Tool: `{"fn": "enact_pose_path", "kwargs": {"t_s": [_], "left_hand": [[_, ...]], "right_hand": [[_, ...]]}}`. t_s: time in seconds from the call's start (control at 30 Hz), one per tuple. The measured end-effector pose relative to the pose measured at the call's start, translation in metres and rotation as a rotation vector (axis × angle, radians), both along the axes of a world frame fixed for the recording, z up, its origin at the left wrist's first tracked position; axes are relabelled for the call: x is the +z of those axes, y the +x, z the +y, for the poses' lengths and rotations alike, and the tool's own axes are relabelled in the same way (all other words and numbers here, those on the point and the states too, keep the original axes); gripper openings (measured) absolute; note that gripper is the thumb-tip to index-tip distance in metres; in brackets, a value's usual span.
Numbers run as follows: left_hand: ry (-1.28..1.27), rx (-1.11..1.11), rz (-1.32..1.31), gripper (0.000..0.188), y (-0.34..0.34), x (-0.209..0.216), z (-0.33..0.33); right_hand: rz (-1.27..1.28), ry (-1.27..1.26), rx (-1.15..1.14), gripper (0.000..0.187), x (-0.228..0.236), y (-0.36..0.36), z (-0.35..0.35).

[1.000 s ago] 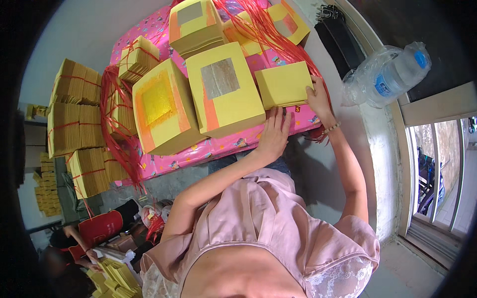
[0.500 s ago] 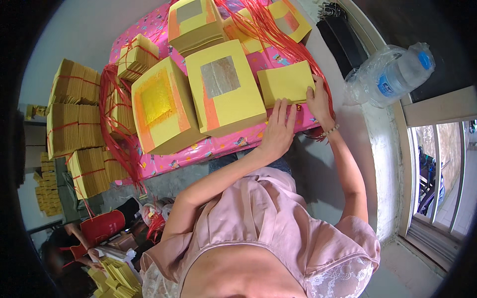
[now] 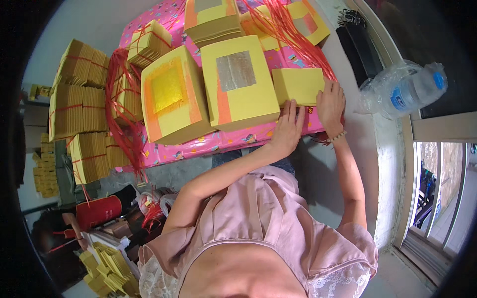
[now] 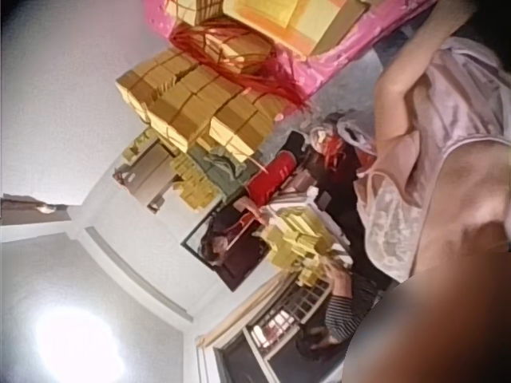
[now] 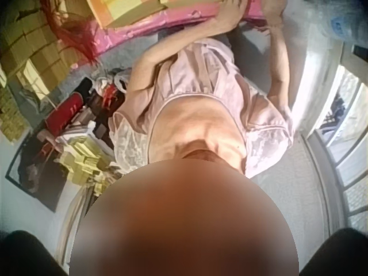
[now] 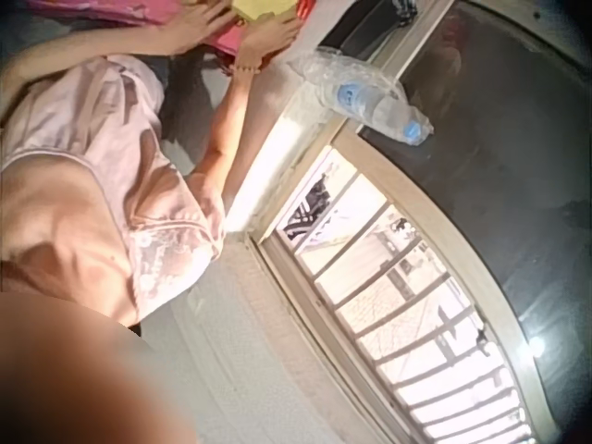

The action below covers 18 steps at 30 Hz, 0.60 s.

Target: The recorder is preparing bundles of joss paper by layering and stacking them.

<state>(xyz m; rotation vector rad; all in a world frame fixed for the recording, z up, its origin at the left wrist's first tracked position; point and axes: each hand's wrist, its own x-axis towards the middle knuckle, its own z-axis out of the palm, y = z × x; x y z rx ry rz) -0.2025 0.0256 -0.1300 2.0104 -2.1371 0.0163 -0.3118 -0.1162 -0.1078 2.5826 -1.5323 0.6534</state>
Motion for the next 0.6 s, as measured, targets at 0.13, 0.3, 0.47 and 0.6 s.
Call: {"fn": "enact_pose_path", "kwargs": {"t_s": [0.13, 0.3, 0.47, 0.6], "left_hand": [[-0.137, -0.032, 0.170, 0.079, 0.002, -0.004, 0.004], [-0.107, -0.090, 0.231, 0.070, 0.017, 0.050, 0.034], [0.060, -0.145, 0.403, 0.032, 0.063, 0.100, 0.078], [-0.166, -0.026, 0.359, 0.032, 0.110, 0.133, 0.090]], "right_hand": [[-0.215, -0.046, 0.254, 0.036, 0.022, 0.005, -0.002], [-0.437, 0.157, 0.548, 0.027, 0.076, 0.029, 0.020], [-0.201, 0.292, 0.976, 0.032, 0.101, 0.061, 0.047], [-0.121, 0.216, 1.003, 0.036, 0.091, 0.072, 0.054]]}}
